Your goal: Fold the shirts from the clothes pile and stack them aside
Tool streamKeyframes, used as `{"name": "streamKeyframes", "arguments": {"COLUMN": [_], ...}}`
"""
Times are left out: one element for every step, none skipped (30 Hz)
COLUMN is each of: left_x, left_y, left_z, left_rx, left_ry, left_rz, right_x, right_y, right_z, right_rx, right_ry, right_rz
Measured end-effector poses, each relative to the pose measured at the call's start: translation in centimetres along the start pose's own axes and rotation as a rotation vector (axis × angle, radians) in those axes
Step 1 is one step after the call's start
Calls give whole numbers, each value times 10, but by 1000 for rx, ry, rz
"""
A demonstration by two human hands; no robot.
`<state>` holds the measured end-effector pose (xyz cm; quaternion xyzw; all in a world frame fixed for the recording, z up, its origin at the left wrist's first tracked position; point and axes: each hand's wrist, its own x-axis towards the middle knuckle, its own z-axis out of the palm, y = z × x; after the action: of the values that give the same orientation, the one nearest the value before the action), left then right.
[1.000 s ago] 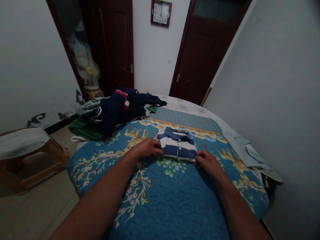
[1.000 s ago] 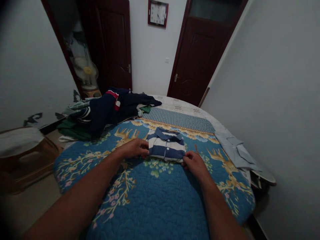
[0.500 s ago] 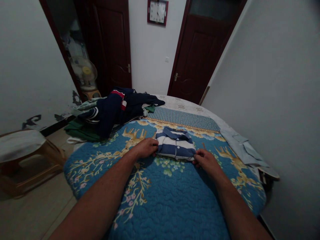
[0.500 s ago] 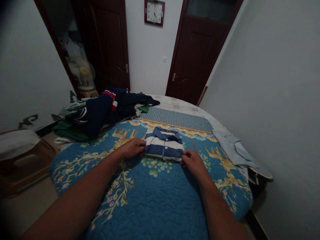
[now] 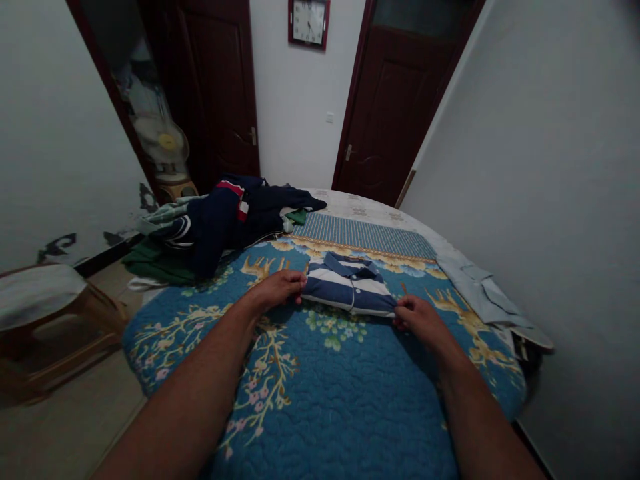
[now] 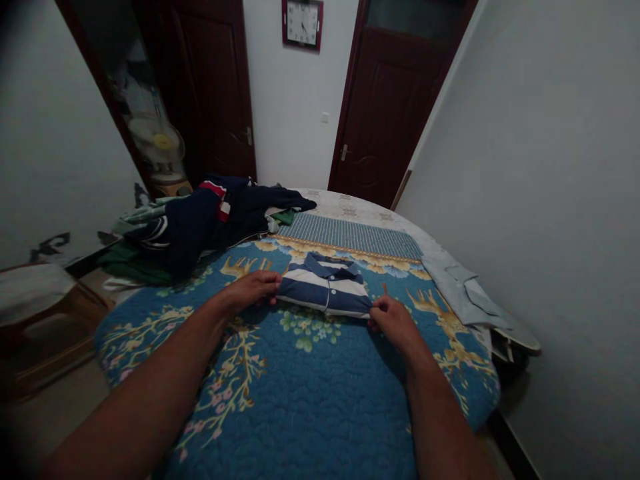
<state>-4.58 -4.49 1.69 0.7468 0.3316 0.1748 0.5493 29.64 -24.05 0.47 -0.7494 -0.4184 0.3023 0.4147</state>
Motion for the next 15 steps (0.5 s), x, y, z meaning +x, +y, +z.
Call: {"name": "streamKeyframes", "arguments": {"left_x": [0,-1,-1,0,0,0,0,0,-1,-1,-1,-2,-2,-2,-2], "left_y": [2,3,4,4,4,4,3,3,2,2,1,1,1,2,2], "left_z": [0,1,1,2,2,1,1,0,-1,-2,-3,-4,-5,-5,-6], "left_rx": [4,13,27,40,48,51,49,42,31,18,5,-8,-18,-20,-12], "left_ry": [-4,-9,-16,-21,-24,-27,-30,-30,-23,-15,-8,-3,-5,-17,-35], "left_rz": [7,12,14,14,13,13,12,10,8,5,1,-4,-12,-24,-39], "right_x": [0,1,1,0,0,-1,-1,-1,-1,-1,0,1,2,3,4], "right_y": [1,1,0,0,-1,-1,-1,0,1,2,3,5,6,7,7], "right_z": [0,1,1,2,2,2,1,1,-1,-2,-3,-4,-5,-5,-5], "right_rx": [-5,-12,-16,-16,-12,-5,3,11,15,18,22,26,22,5,-20], "right_ry": [-7,-15,-22,-27,-31,-33,-32,-27,-22,-16,-8,0,4,6,7], "right_rz": [1,0,-3,-9,-15,-22,-30,-38,-44,-46,-45,-43,-40,-38,-43]}}
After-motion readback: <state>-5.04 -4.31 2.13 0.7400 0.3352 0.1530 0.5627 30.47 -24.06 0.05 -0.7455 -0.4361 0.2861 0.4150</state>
